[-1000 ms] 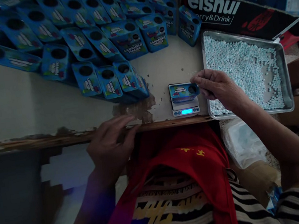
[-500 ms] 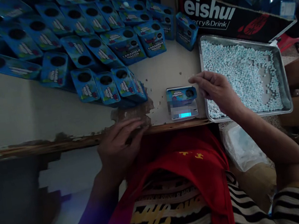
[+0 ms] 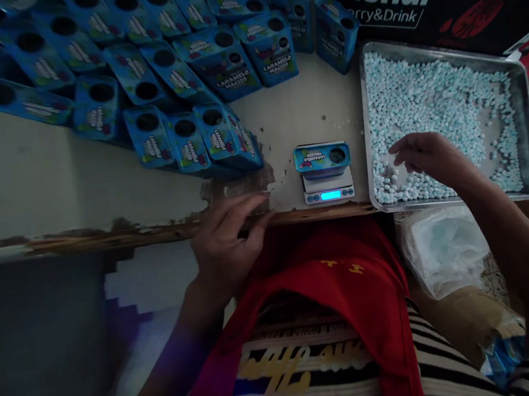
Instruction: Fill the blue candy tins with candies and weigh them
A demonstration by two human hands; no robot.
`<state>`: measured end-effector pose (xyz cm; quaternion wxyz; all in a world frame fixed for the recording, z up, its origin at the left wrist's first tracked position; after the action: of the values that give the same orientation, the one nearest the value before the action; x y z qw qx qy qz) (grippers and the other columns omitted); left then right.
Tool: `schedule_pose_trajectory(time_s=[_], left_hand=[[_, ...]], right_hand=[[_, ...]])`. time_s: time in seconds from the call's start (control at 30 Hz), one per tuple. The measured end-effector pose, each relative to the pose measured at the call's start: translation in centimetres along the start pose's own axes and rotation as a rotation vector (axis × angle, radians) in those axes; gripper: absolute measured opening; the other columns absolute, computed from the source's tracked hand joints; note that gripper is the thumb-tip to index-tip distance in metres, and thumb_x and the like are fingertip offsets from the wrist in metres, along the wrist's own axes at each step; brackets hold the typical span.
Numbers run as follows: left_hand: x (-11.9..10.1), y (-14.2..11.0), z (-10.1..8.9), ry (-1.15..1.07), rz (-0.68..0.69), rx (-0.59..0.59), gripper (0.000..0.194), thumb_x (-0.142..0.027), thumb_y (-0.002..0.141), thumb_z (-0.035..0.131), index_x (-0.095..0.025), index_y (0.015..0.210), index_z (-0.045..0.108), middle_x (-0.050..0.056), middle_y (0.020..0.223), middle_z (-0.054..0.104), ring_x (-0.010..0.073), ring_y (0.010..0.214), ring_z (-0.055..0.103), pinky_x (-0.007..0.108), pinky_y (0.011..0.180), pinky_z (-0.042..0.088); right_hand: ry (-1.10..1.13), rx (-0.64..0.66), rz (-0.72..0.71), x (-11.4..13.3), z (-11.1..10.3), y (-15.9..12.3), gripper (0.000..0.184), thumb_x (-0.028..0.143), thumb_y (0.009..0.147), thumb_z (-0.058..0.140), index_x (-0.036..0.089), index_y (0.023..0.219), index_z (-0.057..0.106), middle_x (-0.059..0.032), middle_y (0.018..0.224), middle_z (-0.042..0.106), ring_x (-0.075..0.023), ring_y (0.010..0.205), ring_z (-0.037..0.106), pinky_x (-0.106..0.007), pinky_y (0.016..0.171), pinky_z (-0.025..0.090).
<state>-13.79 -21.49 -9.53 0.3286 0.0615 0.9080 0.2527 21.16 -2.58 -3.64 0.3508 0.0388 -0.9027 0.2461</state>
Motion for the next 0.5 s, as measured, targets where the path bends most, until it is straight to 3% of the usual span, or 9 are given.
schedule_pose_trajectory(time_s=[0.2, 0.37, 0.43, 0.5], left_hand=[[-1.7, 1.9, 0.3, -0.017, 0.021, -0.017, 0.041, -0.020, 0.105, 0.075, -0.026, 0.145, 0.069, 0.007, 0.126, 0.082, 0.0260, 0.117, 0.080, 0.041, 0.106, 0.068], [-3.2, 4.9, 0.2, 0.032, 0.077, -0.071, 0.063, -0.035, 0.102, 0.084, -0.031, 0.159, 0.057, 0.010, 0.144, 0.075, 0.0321, 0.137, 0.072, 0.051, 0.122, 0.060], [-4.6, 6.6, 1.1, 0.070, 0.100, -0.034, 0.076, -0.043, 0.097, 0.088, -0.031, 0.164, 0.053, 0.013, 0.156, 0.067, 0.0385, 0.150, 0.063, 0.059, 0.131, 0.052], [-6.4, 8.4, 2.8, 0.160, 0.136, 0.105, 0.078, -0.043, 0.097, 0.087, -0.029, 0.166, 0.053, 0.017, 0.162, 0.062, 0.0435, 0.156, 0.056, 0.065, 0.136, 0.045]], right_hand=[[-0.143, -0.084, -0.128, 1.6, -0.5, 0.6, 0.025, 0.043, 0.089, 0.081, 0.021, 0.100, 0.086, -0.0036, 0.074, 0.077, -0.0158, 0.061, 0.062, -0.029, 0.060, 0.047], [-0.186, -0.092, -0.168, 1.0, -1.2, 0.5, 0.031, 0.050, 0.096, 0.077, 0.024, 0.109, 0.087, -0.0049, 0.075, 0.079, -0.0201, 0.063, 0.067, -0.033, 0.063, 0.050], [-0.252, -0.112, -0.204, 0.7, -1.5, 0.1, 0.030, 0.048, 0.098, 0.075, 0.025, 0.112, 0.087, -0.0073, 0.085, 0.082, -0.0259, 0.074, 0.074, -0.039, 0.073, 0.057], [-0.415, -0.204, -0.296, 0.9, -1.8, -0.2, 0.025, 0.042, 0.100, 0.074, 0.027, 0.116, 0.087, -0.0128, 0.112, 0.085, -0.0372, 0.105, 0.079, -0.052, 0.093, 0.061]])
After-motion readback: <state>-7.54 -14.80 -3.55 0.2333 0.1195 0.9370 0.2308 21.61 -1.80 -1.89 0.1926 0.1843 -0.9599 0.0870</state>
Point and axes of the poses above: each hand's wrist, its own y-axis towards the middle knuckle, its own z-axis out of the palm, x = y × z, the point moved 6 cm from there along y, towards the middle knuckle
